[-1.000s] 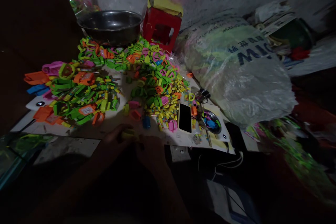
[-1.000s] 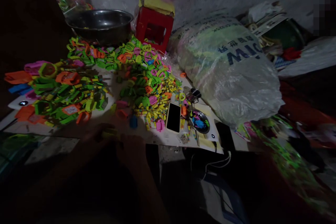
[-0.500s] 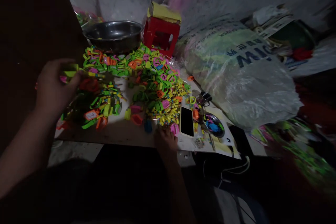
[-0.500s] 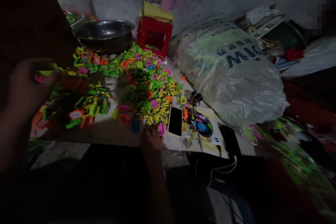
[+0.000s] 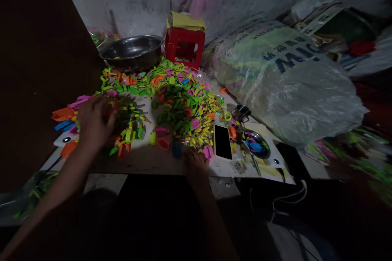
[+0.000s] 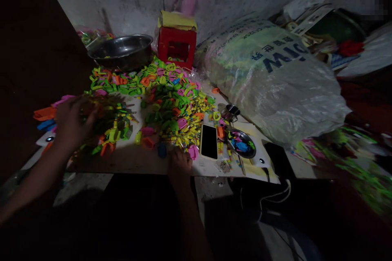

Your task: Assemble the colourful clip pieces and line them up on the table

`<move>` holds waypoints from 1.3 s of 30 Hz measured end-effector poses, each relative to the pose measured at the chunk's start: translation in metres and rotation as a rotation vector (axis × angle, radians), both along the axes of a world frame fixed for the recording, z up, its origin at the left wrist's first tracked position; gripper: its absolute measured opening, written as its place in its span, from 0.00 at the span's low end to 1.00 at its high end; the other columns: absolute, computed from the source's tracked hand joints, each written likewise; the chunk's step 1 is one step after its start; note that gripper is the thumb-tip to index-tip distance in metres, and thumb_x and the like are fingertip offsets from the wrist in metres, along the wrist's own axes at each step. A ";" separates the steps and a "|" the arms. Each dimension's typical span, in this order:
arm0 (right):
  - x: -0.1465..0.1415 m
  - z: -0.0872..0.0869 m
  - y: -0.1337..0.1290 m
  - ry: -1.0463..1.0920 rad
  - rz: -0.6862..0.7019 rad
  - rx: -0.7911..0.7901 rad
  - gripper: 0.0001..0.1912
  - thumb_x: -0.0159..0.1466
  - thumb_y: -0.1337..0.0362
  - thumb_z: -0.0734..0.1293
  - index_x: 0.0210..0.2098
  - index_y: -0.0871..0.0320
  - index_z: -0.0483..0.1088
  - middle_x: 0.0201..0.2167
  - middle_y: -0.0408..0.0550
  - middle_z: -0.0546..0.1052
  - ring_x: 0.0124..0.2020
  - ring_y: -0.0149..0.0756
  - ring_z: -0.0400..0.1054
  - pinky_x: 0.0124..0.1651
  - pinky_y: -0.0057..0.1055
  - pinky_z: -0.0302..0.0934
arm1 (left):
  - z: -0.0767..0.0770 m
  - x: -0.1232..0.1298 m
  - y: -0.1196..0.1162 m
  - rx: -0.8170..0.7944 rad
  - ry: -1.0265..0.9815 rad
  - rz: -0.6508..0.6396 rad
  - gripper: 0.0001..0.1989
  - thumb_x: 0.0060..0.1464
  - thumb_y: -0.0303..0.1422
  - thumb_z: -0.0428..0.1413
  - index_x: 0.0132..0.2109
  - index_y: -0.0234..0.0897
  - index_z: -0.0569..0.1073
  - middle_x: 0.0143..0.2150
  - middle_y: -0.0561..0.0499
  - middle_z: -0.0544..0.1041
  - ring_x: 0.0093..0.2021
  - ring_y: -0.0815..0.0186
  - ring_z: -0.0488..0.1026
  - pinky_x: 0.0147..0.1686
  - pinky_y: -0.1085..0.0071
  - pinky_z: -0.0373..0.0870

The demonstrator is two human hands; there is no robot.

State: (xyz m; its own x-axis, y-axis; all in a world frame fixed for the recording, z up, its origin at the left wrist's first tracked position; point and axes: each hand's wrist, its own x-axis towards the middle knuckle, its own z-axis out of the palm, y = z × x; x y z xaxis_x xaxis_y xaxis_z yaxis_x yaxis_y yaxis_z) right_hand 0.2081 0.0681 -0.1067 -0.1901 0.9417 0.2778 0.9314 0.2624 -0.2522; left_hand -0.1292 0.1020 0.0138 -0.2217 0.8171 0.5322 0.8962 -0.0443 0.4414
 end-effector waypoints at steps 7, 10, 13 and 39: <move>0.009 -0.014 0.010 0.250 0.040 0.208 0.13 0.68 0.59 0.61 0.45 0.56 0.73 0.40 0.50 0.77 0.44 0.39 0.68 0.50 0.38 0.53 | -0.060 0.082 -0.006 -0.348 0.021 -0.471 0.24 0.53 0.27 0.53 0.58 0.42 0.70 0.59 0.44 0.68 0.59 0.54 0.64 0.59 0.56 0.61; 0.015 -0.012 0.010 0.451 0.071 0.236 0.15 0.68 0.55 0.60 0.44 0.56 0.73 0.39 0.50 0.77 0.42 0.40 0.69 0.48 0.38 0.57 | -0.081 0.088 0.003 -0.403 -0.034 -0.542 0.30 0.51 0.20 0.48 0.61 0.42 0.66 0.63 0.46 0.65 0.63 0.58 0.61 0.62 0.57 0.57; 0.013 -0.005 0.007 0.643 0.073 0.227 0.14 0.66 0.54 0.61 0.41 0.56 0.71 0.40 0.51 0.76 0.44 0.41 0.68 0.49 0.40 0.60 | -0.086 0.084 0.008 -0.438 -0.074 -0.565 0.29 0.51 0.19 0.48 0.60 0.39 0.67 0.61 0.45 0.67 0.62 0.59 0.63 0.63 0.57 0.57; -0.047 0.068 -0.050 1.022 0.288 -0.192 0.07 0.67 0.62 0.59 0.43 0.55 0.65 0.36 0.44 0.73 0.35 0.31 0.68 0.37 0.27 0.64 | -0.035 0.137 -0.091 -0.664 -1.121 -0.491 0.29 0.58 0.53 0.47 0.58 0.39 0.65 0.54 0.46 0.72 0.53 0.60 0.69 0.52 0.65 0.66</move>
State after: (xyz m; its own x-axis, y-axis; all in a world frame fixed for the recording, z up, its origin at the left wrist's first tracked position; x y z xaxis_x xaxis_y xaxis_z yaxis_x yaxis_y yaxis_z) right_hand 0.1608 0.0177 -0.0384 -0.1730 0.9433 0.2833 0.1662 0.3115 -0.9356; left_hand 0.0083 0.0113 -0.0216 0.1125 0.9617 -0.2499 0.0086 0.2506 0.9681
